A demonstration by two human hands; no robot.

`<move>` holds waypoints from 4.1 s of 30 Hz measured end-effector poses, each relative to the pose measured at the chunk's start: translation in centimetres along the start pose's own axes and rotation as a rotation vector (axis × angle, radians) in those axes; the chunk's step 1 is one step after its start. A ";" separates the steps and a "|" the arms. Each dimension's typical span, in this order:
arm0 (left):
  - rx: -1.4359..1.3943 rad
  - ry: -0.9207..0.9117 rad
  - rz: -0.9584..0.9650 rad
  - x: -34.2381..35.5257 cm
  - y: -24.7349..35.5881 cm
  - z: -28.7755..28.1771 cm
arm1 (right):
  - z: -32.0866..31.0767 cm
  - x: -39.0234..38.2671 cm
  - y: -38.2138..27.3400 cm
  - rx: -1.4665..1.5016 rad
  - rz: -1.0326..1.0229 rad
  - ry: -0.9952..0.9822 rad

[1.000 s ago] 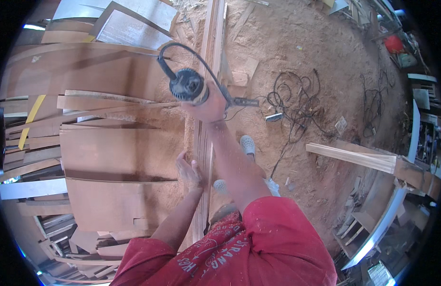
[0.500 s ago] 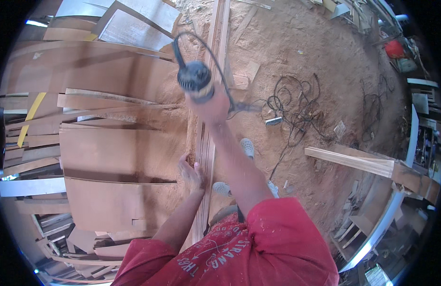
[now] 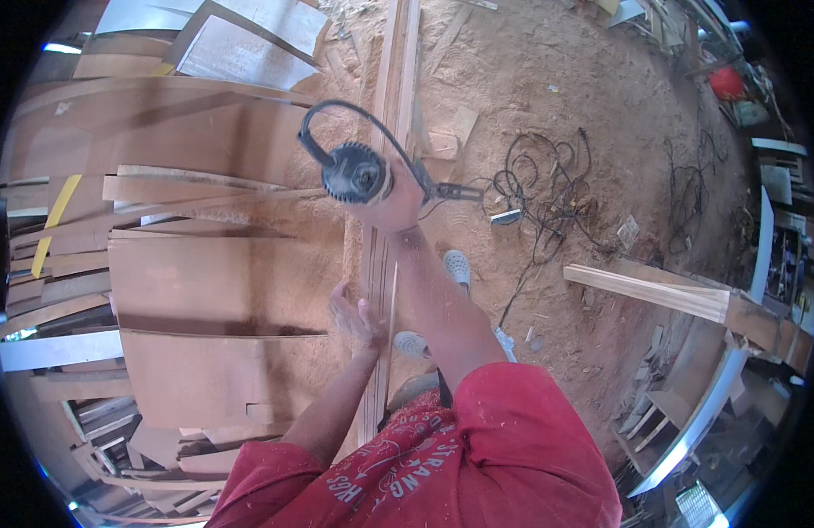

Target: The person uses a handheld router to shape the edge of a stack of wooden boards, guiding the tool along the length of the wood while holding the boards in place with one hand.

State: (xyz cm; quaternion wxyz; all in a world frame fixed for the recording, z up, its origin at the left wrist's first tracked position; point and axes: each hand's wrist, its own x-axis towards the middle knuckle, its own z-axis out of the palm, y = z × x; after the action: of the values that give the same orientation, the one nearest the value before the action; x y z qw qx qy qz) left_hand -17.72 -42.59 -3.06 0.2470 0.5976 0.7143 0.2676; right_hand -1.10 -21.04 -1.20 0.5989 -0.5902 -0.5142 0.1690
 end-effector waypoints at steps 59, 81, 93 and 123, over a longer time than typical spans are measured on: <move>0.262 -0.186 0.059 -19.0 -4.1 -11.4 | -24.3 -16.3 -8.5 0.011 0.124 0.416; 0.258 -0.238 0.071 -21.5 -8.5 -9.1 | -11.5 -18.1 -14.3 0.283 0.349 0.043; 0.275 -0.171 0.139 -21.6 -9.7 -8.7 | -5.6 -22.6 -12.2 0.133 0.421 -0.061; 0.268 -0.213 0.174 -21.0 -8.4 -8.8 | -3.0 -9.7 -7.4 -0.052 0.194 0.079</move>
State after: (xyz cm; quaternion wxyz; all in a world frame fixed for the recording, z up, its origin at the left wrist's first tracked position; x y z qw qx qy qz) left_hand -26.23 -65.22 -1.57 0.2154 0.7095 0.6591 0.1258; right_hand -5.66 -32.36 2.00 0.5839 -0.6590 -0.4347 0.1892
